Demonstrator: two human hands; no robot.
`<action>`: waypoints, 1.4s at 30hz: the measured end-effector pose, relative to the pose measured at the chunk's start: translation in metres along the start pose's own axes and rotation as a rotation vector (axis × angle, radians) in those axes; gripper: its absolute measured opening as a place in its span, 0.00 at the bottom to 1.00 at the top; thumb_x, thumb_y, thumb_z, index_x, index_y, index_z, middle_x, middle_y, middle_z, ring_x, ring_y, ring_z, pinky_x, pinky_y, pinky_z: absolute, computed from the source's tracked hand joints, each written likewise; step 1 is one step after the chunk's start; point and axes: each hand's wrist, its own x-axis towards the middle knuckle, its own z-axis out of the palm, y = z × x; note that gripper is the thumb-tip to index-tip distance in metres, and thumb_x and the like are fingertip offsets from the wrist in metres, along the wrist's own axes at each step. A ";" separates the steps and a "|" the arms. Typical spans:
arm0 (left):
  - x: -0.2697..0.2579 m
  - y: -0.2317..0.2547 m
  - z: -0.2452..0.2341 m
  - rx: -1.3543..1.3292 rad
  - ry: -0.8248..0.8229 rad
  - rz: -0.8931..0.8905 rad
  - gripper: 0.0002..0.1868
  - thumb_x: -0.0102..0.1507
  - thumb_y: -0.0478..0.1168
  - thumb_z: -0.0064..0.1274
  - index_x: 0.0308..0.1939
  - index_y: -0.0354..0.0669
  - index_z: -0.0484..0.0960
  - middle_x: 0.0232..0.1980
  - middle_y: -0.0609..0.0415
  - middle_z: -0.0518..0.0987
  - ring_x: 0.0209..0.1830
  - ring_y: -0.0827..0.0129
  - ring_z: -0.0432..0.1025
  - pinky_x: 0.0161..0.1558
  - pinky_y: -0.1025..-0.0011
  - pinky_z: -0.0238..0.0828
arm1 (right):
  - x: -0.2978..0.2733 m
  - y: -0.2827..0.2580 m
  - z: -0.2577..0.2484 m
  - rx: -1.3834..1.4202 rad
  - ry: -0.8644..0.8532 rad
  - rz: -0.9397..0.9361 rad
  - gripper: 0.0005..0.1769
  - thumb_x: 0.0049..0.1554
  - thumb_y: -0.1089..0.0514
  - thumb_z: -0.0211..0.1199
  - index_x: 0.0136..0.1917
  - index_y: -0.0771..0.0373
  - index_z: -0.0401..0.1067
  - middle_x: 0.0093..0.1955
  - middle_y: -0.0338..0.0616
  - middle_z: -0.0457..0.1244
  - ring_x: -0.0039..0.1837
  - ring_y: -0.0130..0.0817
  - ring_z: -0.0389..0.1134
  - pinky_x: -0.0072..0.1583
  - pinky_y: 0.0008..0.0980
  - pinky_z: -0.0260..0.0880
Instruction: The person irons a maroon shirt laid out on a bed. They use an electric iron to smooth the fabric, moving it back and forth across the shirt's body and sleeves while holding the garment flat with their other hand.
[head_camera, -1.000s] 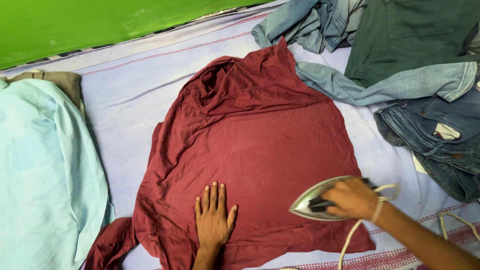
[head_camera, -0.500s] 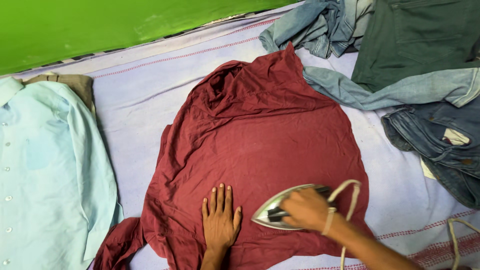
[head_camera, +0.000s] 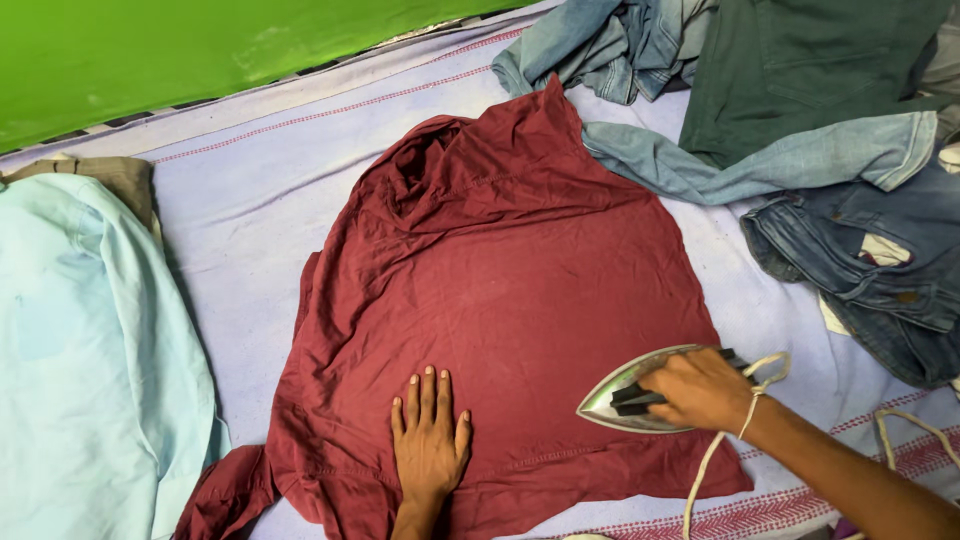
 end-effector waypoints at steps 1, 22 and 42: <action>-0.001 0.001 0.001 -0.001 0.005 -0.002 0.35 0.66 0.55 0.40 0.75 0.44 0.61 0.78 0.45 0.59 0.77 0.51 0.53 0.72 0.46 0.43 | 0.002 0.000 -0.001 -0.012 -0.074 0.042 0.21 0.43 0.47 0.76 0.50 0.52 0.82 0.43 0.50 0.71 0.46 0.53 0.73 0.48 0.52 0.71; -0.047 -0.084 -0.039 -0.762 0.230 -0.353 0.28 0.73 0.38 0.32 0.76 0.31 0.59 0.81 0.40 0.60 0.83 0.52 0.51 0.78 0.62 0.43 | 0.138 -0.215 0.032 0.012 -0.108 -0.241 0.15 0.49 0.47 0.72 0.36 0.62 0.79 0.38 0.53 0.69 0.43 0.51 0.72 0.46 0.49 0.71; -0.067 -0.088 -0.029 -0.553 0.246 -0.412 0.29 0.71 0.41 0.36 0.74 0.28 0.61 0.78 0.36 0.63 0.80 0.47 0.55 0.76 0.59 0.45 | 0.196 -0.266 0.038 0.221 0.146 0.122 0.14 0.51 0.50 0.69 0.40 0.65 0.78 0.41 0.59 0.69 0.46 0.57 0.73 0.49 0.53 0.72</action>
